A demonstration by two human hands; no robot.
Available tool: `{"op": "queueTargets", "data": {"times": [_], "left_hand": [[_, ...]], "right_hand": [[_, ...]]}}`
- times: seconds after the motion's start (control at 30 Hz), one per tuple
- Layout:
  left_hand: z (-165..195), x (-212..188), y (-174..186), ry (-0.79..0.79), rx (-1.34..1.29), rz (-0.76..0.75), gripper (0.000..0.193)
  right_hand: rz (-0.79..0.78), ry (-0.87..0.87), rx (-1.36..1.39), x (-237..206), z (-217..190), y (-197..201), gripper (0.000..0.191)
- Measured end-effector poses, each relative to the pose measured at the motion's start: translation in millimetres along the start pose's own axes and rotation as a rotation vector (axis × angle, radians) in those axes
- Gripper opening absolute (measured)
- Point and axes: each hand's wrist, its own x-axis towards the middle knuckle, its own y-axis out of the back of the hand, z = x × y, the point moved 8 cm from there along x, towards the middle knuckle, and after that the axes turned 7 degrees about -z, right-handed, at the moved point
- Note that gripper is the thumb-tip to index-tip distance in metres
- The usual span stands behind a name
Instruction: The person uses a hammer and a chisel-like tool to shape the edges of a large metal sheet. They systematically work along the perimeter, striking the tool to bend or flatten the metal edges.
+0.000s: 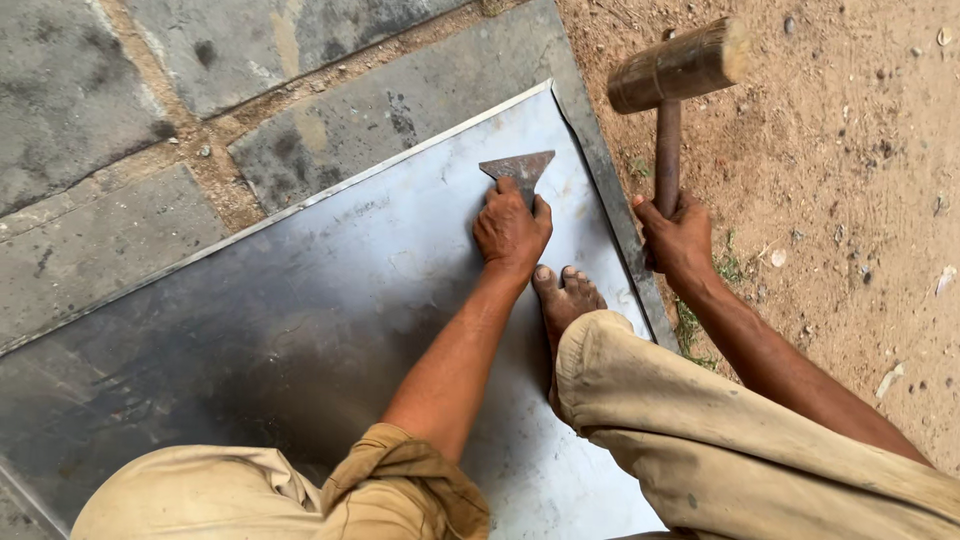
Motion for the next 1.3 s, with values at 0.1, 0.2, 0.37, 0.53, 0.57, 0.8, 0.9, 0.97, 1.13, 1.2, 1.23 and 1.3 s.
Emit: {"op": "queueTargets", "data": {"times": [0.1, 0.2, 0.37, 0.53, 0.57, 0.8, 0.9, 0.97, 1.13, 1.2, 1.23, 1.3], "left_hand": [[9, 14, -5, 0.106, -0.071, 0.017, 0.044], [23, 45, -9, 0.202, -0.139, -0.008, 0.045], [31, 64, -11, 0.252, -0.141, 0.030, 0.045], [25, 53, -9, 0.250, -0.145, 0.167, 0.047], [24, 53, -7, 0.256, -0.157, 0.212, 0.048], [28, 70, -16, 0.234, -0.152, 0.110, 0.042], [28, 73, -16, 0.270, -0.128, 0.118, 0.043], [30, 71, -11, 0.257, -0.117, 0.174, 0.046], [29, 68, -9, 0.285, -0.125, 0.132, 0.046], [31, 67, -5, 0.271, -0.126, 0.143, 0.046], [32, 67, -4, 0.261, -0.134, 0.146, 0.045], [34, 69, -4, 0.261, -0.137, 0.144, 0.045]], "right_hand": [[-0.031, -0.027, 0.004, -4, 6, -5, 0.031], [-0.038, 0.000, -0.039, -8, 3, -5, 0.030], [-0.001, 0.024, 0.020, -15, -14, 8, 0.025], [-0.002, 0.254, 0.009, -22, -56, 19, 0.029], [-0.002, 0.315, 0.000, -24, -66, 21, 0.030], [0.017, 0.357, -0.024, -25, -85, 22, 0.026], [0.021, 0.459, -0.051, -27, -89, 24, 0.025], [0.059, 0.553, -0.067, -28, -91, 25, 0.023], [0.058, 0.626, -0.219, -9, -97, -4, 0.021], [-0.005, 0.444, -0.368, 8, -90, -21, 0.020], [-0.041, 0.294, -0.451, 16, -82, -27, 0.021], [-0.066, 0.152, -0.417, 20, -75, -29, 0.022]]}}
